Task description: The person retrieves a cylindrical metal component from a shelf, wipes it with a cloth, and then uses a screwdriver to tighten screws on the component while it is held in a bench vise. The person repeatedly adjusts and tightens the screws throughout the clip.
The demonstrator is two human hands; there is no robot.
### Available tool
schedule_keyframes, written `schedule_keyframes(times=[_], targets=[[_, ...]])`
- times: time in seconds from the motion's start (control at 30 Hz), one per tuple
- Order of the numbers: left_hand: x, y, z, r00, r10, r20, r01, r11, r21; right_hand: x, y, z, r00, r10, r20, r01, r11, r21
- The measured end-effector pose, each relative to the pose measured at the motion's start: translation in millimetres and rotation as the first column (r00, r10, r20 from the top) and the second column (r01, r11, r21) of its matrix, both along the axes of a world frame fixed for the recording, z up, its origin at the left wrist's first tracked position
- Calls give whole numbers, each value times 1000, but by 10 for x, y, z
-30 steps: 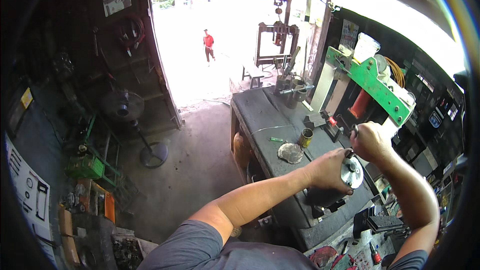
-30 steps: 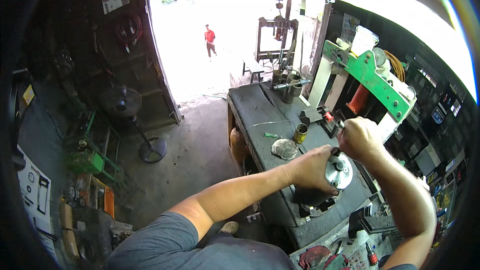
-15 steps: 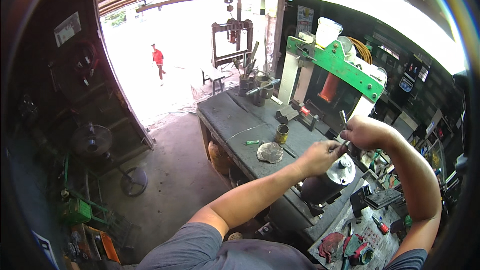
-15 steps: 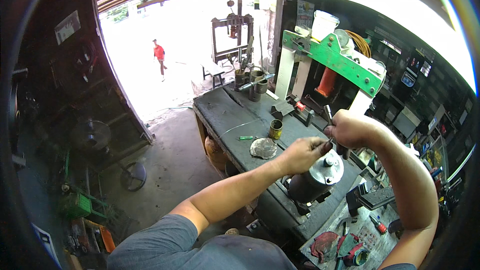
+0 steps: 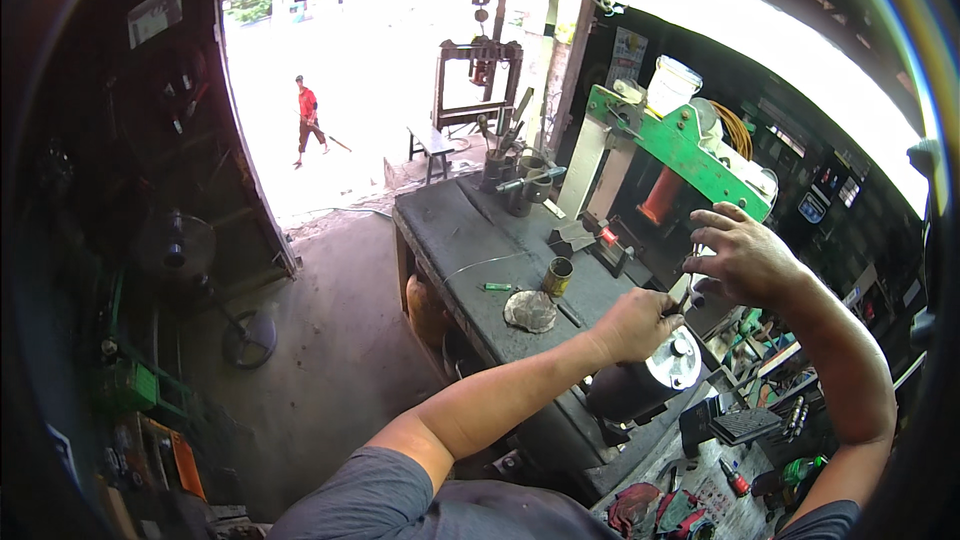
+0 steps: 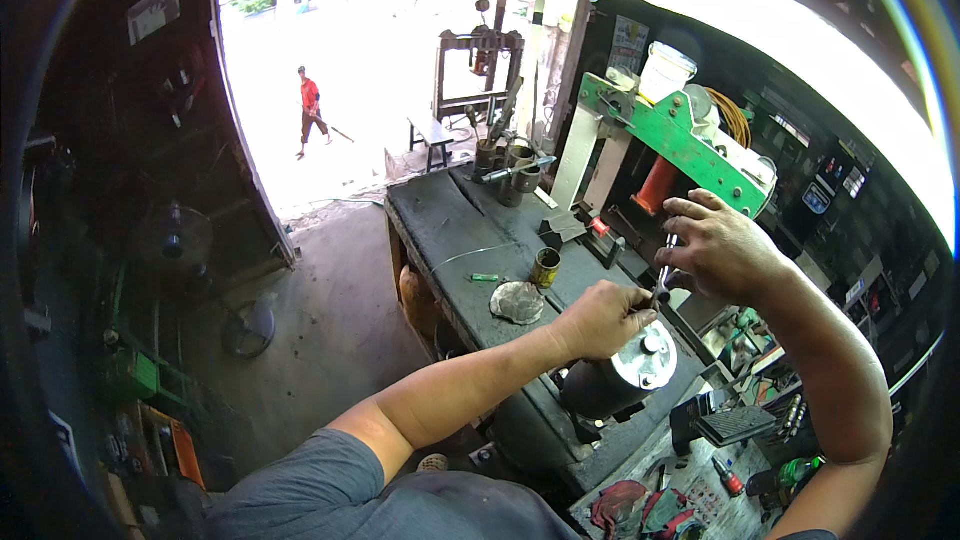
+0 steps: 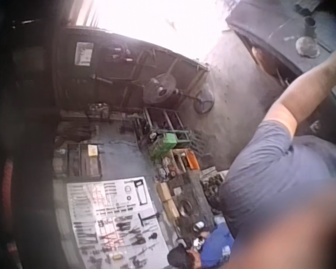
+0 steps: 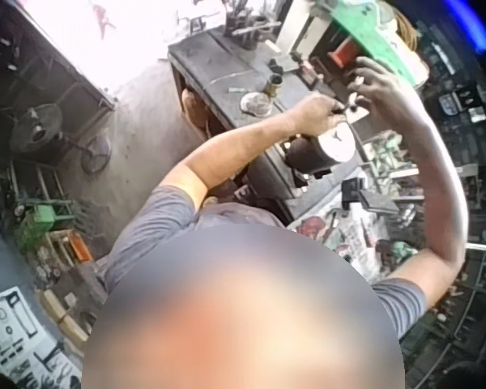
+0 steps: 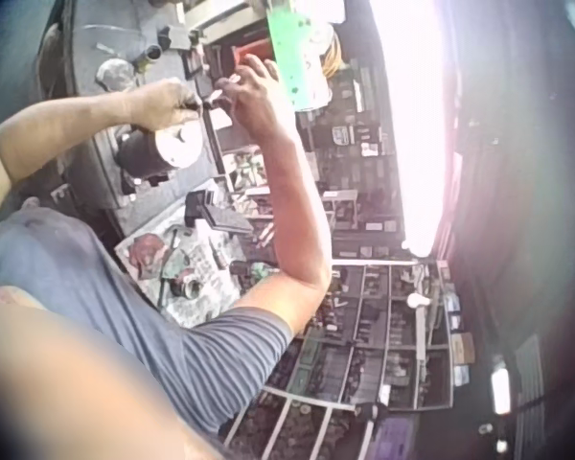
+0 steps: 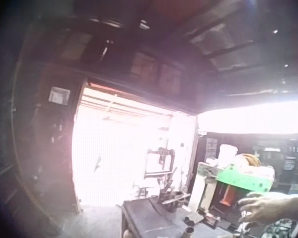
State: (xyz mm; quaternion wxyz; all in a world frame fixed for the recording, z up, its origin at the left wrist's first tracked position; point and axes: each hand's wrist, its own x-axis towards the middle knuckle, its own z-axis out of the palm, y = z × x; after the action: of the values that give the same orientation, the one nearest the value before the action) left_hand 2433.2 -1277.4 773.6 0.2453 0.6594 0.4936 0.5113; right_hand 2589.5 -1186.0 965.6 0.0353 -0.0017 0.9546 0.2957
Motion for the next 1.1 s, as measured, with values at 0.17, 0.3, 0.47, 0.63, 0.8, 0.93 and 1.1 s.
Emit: schedule_keyframes(times=[0.17,0.3,0.47,0.63,0.8,0.93,1.1], targets=[[13,-24,44,980,52,-191,-33,994,106,-72,-136,-39,991,103,83,-113,986,126],[65,-29,58,993,55,-102,-45,994,102,-130,-286,-145,776,-626,80,613,717,-333],[75,-6,61,992,26,-122,-31,999,-33,-58,-123,-25,814,-568,119,541,669,-509],[14,59,23,991,-29,-129,21,998,-57,146,24,81,967,218,134,-240,953,186],[29,93,4,997,3,-71,-9,996,-86,94,-11,-218,990,-99,96,114,978,-173],[52,88,30,999,-13,-50,11,999,-50,98,10,-458,949,-314,15,313,939,-146],[56,74,88,987,39,-154,-65,983,-169,166,-137,-753,922,-238,-305,146,944,-297]])
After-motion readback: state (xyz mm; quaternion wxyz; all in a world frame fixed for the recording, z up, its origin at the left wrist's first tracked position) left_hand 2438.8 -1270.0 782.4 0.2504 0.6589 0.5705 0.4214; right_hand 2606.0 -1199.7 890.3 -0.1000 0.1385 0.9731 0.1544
